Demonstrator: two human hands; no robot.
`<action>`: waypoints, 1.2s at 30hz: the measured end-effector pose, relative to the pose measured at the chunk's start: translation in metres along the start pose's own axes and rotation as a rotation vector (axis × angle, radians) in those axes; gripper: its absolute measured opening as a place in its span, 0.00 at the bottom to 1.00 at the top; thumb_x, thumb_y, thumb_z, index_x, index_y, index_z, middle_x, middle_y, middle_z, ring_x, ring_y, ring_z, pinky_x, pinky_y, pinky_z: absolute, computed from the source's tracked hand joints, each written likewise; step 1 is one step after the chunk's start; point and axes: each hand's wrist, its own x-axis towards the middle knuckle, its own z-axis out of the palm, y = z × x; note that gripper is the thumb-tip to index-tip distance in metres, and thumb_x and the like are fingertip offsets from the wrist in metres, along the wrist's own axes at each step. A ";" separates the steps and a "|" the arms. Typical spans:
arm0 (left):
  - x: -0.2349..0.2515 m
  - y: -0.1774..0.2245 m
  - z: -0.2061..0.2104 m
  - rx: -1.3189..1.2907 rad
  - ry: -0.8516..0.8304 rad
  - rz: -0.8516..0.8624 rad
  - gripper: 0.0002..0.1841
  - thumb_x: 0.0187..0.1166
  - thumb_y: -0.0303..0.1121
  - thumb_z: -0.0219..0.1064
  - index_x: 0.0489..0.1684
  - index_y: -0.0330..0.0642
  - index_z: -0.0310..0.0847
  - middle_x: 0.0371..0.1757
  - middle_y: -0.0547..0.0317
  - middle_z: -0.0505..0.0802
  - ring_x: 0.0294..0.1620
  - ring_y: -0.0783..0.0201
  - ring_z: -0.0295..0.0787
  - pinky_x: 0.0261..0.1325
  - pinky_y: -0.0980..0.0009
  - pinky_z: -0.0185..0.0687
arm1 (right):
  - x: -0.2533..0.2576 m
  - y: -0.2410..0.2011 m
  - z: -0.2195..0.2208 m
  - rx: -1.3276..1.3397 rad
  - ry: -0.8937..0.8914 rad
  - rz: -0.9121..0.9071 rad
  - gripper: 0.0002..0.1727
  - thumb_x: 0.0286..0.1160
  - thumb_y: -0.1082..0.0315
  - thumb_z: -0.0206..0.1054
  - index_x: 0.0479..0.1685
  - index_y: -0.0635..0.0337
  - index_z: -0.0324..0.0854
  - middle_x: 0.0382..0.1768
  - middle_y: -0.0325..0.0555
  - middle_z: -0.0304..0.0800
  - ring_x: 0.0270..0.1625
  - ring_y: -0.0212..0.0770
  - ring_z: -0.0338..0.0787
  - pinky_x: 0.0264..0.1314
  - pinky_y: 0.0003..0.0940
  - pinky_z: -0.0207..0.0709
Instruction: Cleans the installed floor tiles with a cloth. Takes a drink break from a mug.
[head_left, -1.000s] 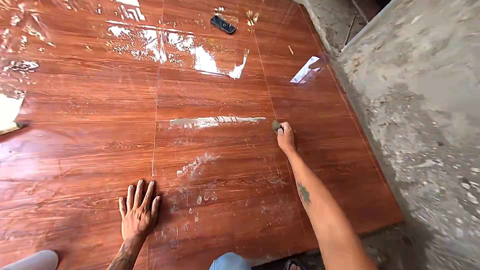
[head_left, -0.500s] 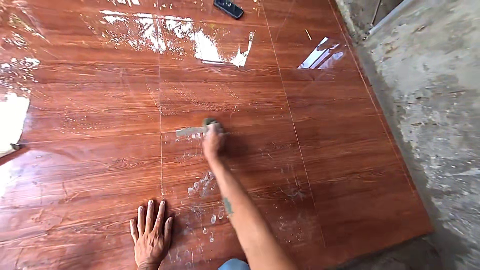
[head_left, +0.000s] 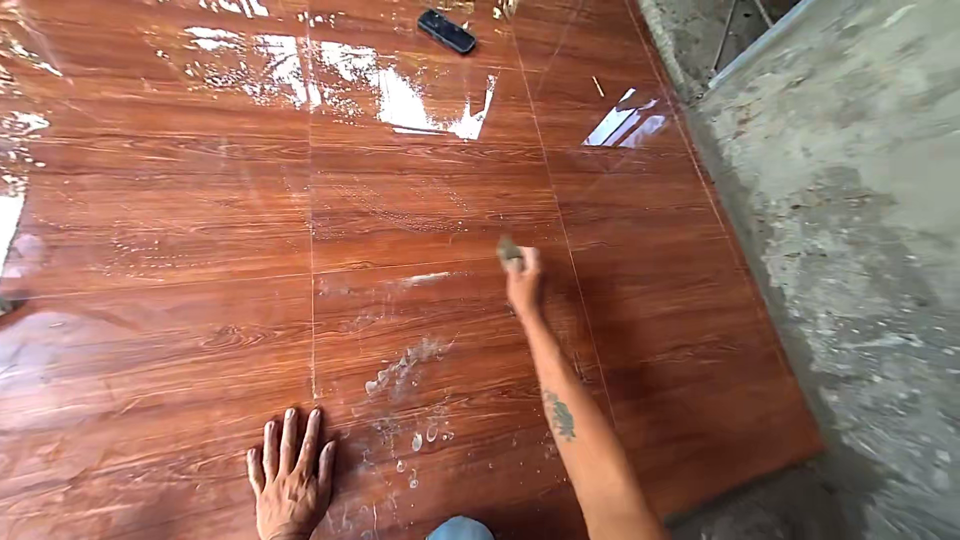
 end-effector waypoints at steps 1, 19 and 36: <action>0.000 0.000 0.001 -0.002 -0.001 -0.001 0.35 0.86 0.65 0.33 0.92 0.70 0.59 0.95 0.56 0.61 0.97 0.44 0.45 0.91 0.33 0.34 | 0.018 0.023 -0.023 -0.057 0.075 0.055 0.20 0.89 0.64 0.55 0.71 0.65 0.77 0.62 0.61 0.89 0.63 0.56 0.90 0.69 0.58 0.81; 0.001 -0.002 -0.001 0.019 0.015 -0.010 0.35 0.87 0.64 0.33 0.91 0.69 0.62 0.94 0.56 0.64 0.96 0.44 0.47 0.91 0.33 0.36 | 0.021 0.070 -0.014 -0.397 0.044 0.082 0.19 0.90 0.67 0.51 0.75 0.60 0.73 0.57 0.70 0.89 0.57 0.70 0.91 0.58 0.68 0.83; 0.002 -0.002 -0.001 0.029 0.007 -0.011 0.33 0.88 0.62 0.36 0.90 0.68 0.64 0.93 0.58 0.66 0.95 0.46 0.51 0.92 0.35 0.38 | -0.096 -0.172 0.247 -0.306 -0.441 -0.712 0.23 0.89 0.53 0.59 0.73 0.57 0.81 0.79 0.52 0.81 0.84 0.53 0.76 0.88 0.54 0.65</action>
